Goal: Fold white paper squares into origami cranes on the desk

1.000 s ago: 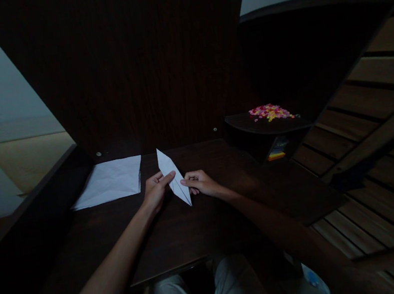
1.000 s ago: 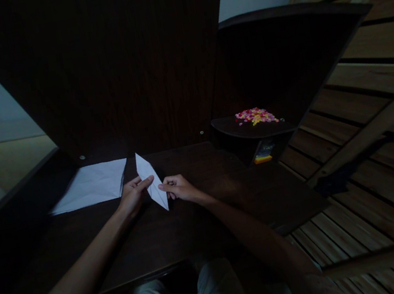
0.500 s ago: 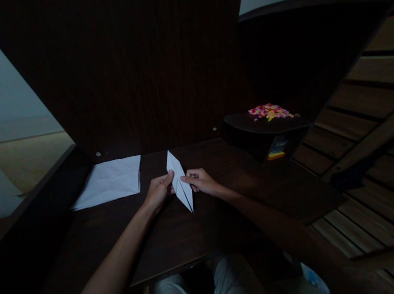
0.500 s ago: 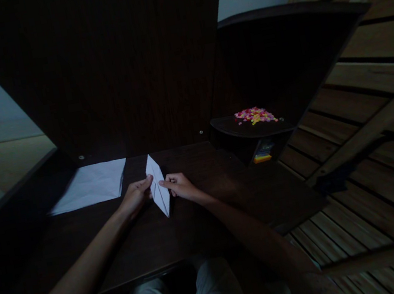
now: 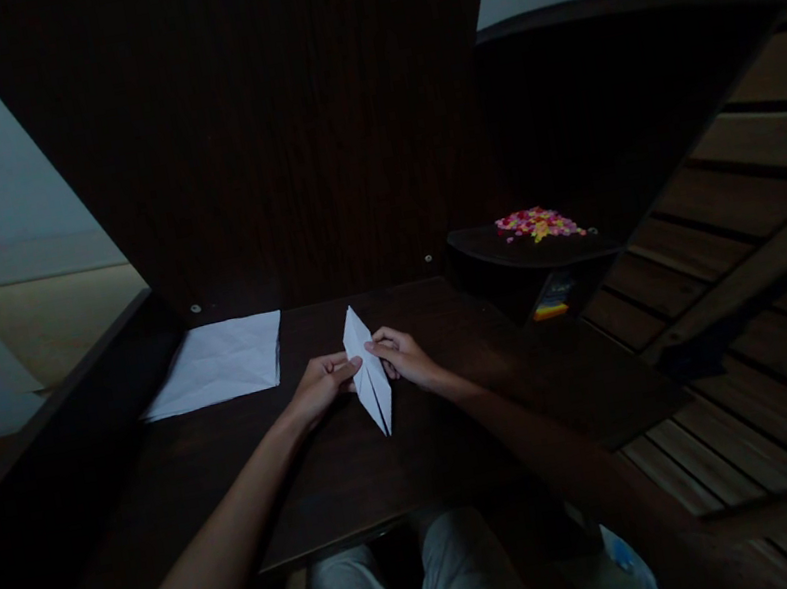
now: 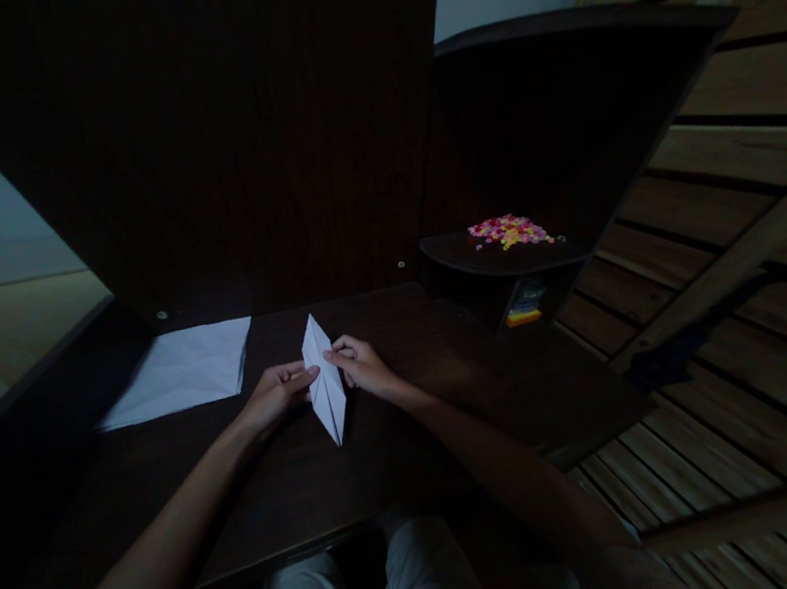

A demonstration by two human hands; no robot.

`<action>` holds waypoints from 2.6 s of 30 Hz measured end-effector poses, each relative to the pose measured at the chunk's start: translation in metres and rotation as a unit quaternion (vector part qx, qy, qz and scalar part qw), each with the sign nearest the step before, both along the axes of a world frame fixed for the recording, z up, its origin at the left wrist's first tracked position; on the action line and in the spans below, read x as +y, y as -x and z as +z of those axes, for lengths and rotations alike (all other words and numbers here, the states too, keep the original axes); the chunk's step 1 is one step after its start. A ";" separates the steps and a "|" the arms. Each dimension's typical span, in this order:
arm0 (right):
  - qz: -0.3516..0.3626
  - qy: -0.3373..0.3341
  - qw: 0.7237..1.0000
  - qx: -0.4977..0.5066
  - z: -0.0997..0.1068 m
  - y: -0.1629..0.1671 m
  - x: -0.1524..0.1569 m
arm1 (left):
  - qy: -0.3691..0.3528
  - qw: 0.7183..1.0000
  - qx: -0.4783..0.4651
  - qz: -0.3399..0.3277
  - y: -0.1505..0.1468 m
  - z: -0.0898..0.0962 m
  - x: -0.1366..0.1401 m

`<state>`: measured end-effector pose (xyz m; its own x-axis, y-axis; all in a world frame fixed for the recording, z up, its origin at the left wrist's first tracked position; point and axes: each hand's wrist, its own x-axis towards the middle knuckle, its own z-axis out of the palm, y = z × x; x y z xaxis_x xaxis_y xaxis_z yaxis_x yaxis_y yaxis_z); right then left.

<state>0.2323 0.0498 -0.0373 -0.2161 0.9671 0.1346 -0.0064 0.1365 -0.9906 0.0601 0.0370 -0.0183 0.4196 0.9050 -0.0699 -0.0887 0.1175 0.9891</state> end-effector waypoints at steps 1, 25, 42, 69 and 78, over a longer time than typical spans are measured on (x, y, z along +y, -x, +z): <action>-0.001 -0.004 1.000 0.002 0.000 -0.001 0.000 | -0.001 1.000 0.005 -0.008 0.000 -0.001 0.000; -0.051 -0.016 0.998 0.037 0.003 -0.001 0.002 | 0.023 1.000 -0.001 0.010 -0.007 -0.003 -0.001; 0.016 -0.024 1.000 -0.007 0.004 0.000 -0.005 | -0.015 0.994 -0.005 0.108 -0.005 0.000 0.001; 0.010 -0.006 0.998 0.064 -0.006 -0.004 0.006 | -0.021 0.996 -0.006 0.082 -0.002 -0.008 0.005; 0.005 -0.013 0.998 0.055 -0.005 -0.004 0.006 | -0.005 0.994 -0.012 0.107 -0.002 -0.007 0.006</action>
<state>0.2363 0.0555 -0.0427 -0.2085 0.9608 0.1827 -0.1167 0.1611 -0.9800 0.0625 0.0430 -0.0252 0.2193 0.9743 -0.0518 -0.1343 0.0827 0.9875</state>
